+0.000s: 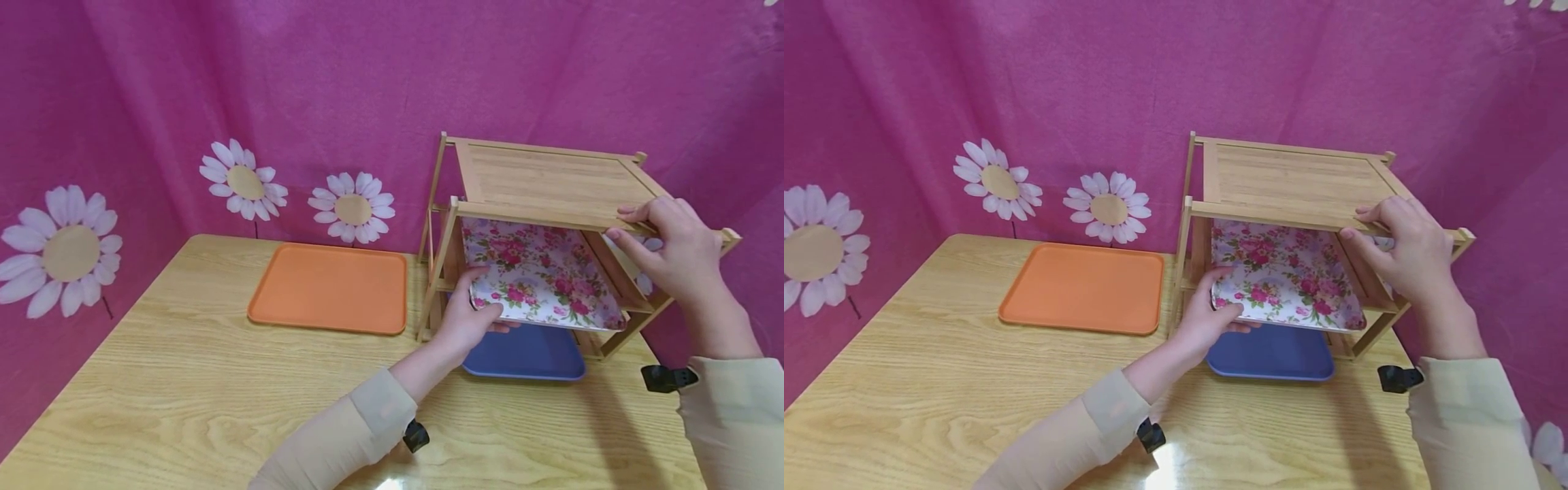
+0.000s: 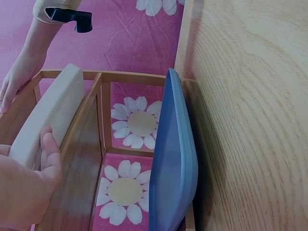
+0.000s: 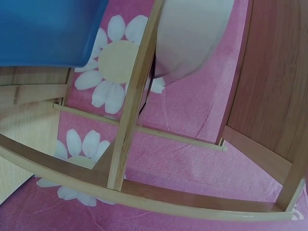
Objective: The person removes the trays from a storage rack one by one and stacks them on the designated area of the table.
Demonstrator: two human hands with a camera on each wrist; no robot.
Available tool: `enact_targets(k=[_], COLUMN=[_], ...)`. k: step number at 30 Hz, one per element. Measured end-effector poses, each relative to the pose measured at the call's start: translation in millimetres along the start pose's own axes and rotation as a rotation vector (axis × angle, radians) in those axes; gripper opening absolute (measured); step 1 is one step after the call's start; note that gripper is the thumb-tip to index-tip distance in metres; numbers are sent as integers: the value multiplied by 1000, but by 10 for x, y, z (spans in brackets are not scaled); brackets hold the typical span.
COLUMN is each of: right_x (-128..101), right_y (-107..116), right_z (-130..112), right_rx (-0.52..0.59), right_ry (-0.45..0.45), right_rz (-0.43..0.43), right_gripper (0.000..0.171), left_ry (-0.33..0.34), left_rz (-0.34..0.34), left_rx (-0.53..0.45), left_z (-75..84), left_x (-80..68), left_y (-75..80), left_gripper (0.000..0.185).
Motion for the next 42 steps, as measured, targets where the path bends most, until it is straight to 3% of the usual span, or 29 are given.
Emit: enact_targets(k=[18,35,42], right_x=[17,29,22], right_y=[-22,20,17], right_z=[-43,-53,-24], right_rx=[-7,-21,-31], right_ry=[1,12,7], right_rz=[-54,-58,-48], right_gripper=[34,32,43], left_ry=[47,132,150], left_rz=[-136,-175,-185], left_rx=[-25,52,20], left_z=[141,350,395], left_x=[-294,-530,-653], left_y=[103,329,344], left_gripper=[56,65,60])
Point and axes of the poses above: each hand's wrist, its own x-axis towards the middle knuckle, its own y-axis out of the back of the hand, z = x × y, the point moved 6 cm from there along x, towards the middle knuckle, and after that the axes turned 15 degrees about -x, right-handed, at the moved point
